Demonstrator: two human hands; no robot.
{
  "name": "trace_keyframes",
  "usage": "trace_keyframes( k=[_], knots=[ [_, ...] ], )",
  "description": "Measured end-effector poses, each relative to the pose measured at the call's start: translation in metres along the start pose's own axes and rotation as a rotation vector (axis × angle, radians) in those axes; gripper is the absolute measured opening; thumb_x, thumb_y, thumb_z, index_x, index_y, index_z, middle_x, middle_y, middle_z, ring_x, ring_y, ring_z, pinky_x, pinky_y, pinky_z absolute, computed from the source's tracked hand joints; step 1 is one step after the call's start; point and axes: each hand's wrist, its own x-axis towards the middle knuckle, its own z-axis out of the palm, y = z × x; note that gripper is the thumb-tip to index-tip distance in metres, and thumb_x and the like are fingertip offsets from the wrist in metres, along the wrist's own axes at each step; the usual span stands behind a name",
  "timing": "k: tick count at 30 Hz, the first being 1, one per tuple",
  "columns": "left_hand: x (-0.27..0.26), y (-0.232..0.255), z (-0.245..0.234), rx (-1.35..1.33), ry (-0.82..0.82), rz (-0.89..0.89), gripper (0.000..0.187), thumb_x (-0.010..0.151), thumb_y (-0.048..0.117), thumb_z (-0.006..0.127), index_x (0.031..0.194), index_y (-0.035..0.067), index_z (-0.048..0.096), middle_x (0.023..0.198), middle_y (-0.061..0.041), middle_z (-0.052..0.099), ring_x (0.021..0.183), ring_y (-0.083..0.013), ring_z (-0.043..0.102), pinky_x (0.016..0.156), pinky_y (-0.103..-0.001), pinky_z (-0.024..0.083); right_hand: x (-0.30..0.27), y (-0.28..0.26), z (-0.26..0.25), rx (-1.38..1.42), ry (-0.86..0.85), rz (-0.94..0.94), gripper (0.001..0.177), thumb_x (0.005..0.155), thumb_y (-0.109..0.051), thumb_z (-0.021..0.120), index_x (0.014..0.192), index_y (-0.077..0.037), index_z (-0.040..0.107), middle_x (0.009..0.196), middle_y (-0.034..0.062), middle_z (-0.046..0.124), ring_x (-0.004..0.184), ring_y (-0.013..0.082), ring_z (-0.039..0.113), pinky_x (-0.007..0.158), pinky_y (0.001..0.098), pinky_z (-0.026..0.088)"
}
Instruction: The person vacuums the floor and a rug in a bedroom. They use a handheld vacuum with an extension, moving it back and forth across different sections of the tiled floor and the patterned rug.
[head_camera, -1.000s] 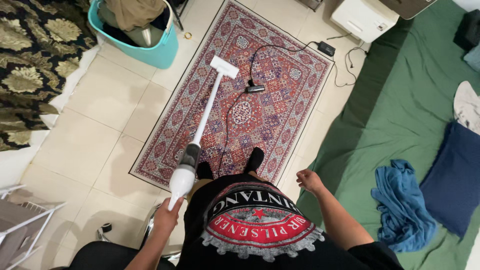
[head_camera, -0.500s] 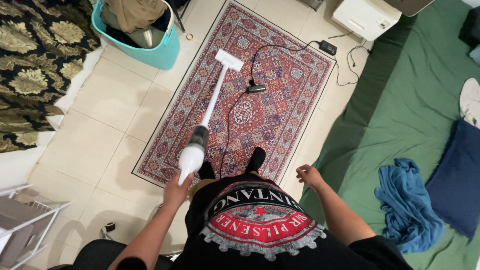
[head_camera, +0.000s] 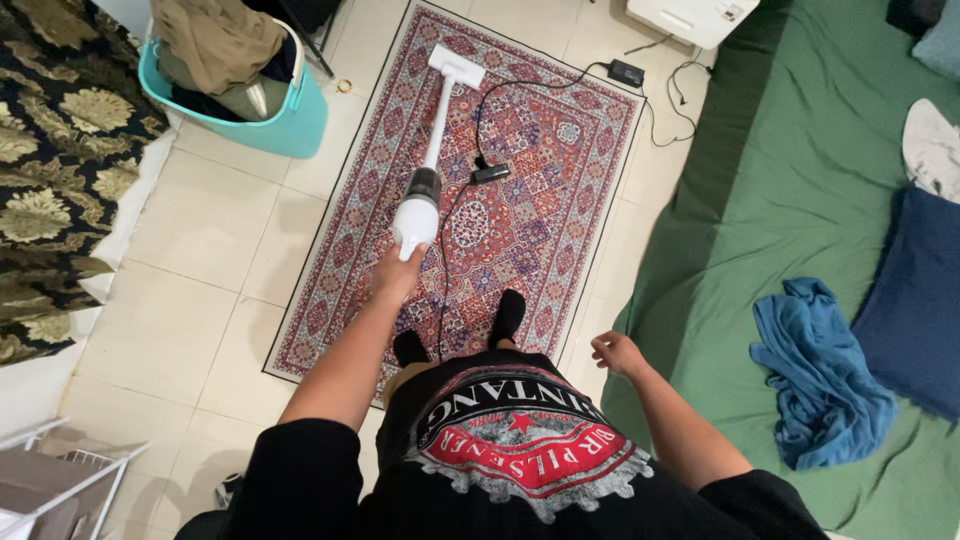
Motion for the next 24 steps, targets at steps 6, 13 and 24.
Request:
trace_keyframes(
  k=[6,13,24],
  knots=[
    [-0.001,-0.01,0.011,0.294,0.058,0.084,0.069,0.093,0.066,0.061,0.132,0.009,0.063,0.115,-0.022,0.07,0.103,-0.0397,0.067,0.088,-0.051,0.053,-0.012,0.01,0.002,0.062,-0.001,0.087,0.042,0.098,-0.038,0.064,0.122,-0.004,0.066,0.096,0.0129,0.079,0.076,0.0223,0.075,0.058,0.0356,0.057],
    [-0.039,-0.094,-0.021,0.457,0.086,0.108,0.068,0.09,0.068,0.056,0.136,0.017,0.059,0.118,-0.02,0.071,0.109,-0.0407,0.069,0.092,-0.052,0.054,-0.007,0.001,0.006,0.047,-0.013,0.1,0.04,0.098,-0.036,0.063,0.122,-0.005,0.066,0.098,0.0118,0.079,0.078,0.0208,0.075,0.056,0.0349,0.056],
    [-0.145,-0.24,-0.082,0.602,0.014,-0.064,0.065,0.093,0.07,0.049,0.138,0.023,0.057,0.093,-0.018,0.078,0.093,-0.0371,0.075,0.085,-0.049,0.057,0.009,-0.034,0.009,-0.026,-0.014,0.056,0.039,0.098,-0.036,0.063,0.122,-0.006,0.066,0.101,0.0122,0.079,0.082,0.0221,0.075,0.06,0.0358,0.055]
  ],
)
